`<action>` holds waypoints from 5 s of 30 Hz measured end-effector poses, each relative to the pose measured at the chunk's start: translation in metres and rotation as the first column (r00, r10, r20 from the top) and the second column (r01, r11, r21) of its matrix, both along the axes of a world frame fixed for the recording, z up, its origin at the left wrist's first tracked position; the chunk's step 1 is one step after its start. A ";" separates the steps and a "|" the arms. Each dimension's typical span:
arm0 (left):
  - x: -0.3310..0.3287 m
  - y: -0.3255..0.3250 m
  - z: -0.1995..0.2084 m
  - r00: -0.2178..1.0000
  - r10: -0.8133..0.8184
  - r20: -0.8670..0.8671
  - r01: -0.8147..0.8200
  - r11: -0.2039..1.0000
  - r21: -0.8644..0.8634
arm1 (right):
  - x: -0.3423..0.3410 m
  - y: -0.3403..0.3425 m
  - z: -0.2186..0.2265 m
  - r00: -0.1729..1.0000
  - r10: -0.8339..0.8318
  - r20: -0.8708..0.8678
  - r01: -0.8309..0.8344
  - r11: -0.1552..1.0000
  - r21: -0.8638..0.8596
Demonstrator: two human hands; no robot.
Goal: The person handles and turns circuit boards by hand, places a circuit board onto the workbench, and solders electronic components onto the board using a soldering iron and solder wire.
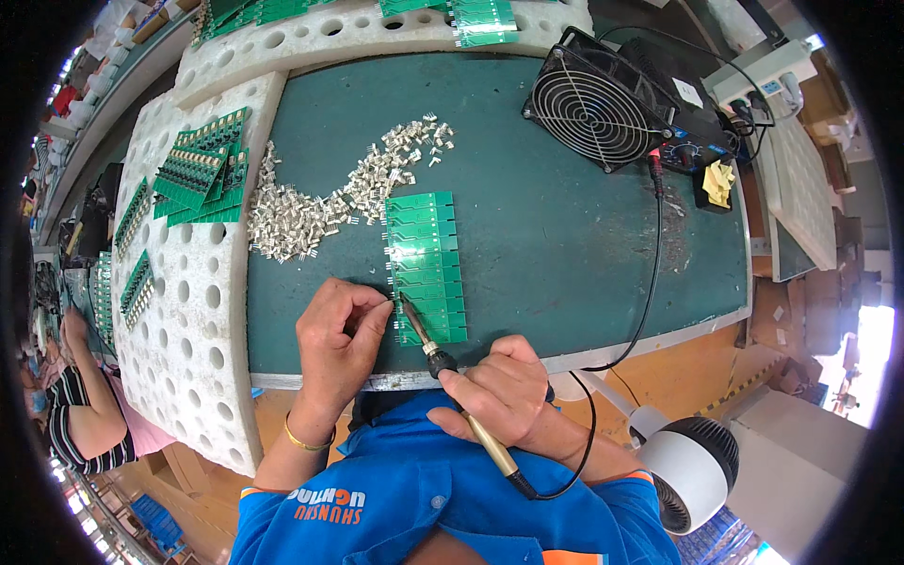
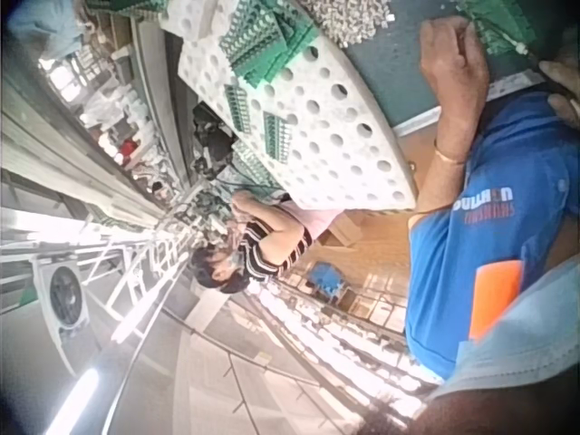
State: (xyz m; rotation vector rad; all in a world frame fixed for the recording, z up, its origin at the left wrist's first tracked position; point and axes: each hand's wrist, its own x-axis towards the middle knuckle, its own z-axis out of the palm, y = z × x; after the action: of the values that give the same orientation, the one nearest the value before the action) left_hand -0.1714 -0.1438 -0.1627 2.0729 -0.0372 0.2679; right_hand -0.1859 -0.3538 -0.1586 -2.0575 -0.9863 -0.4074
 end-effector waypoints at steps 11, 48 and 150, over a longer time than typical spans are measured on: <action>0.000 0.000 -0.002 1.000 0.000 0.003 0.000 1.000 0.003 | -0.003 0.002 0.000 1.000 -0.002 -0.017 0.002 1.000 0.021; -0.002 0.001 -0.003 0.994 0.097 -0.046 -0.102 0.988 -0.113 | 0.002 -0.003 0.002 0.997 0.000 -0.082 0.006 0.997 0.073; 0.018 0.006 0.023 0.722 -0.180 -0.668 -0.167 0.892 -0.421 | 0.016 -0.022 -0.008 0.967 0.128 -0.221 -0.062 0.958 0.281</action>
State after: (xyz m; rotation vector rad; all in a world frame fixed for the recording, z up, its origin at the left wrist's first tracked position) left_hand -0.1535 -0.1380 -0.1395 1.5750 0.4437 -0.4956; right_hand -0.1703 -0.3759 -0.1662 -1.7548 -0.8313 -0.2250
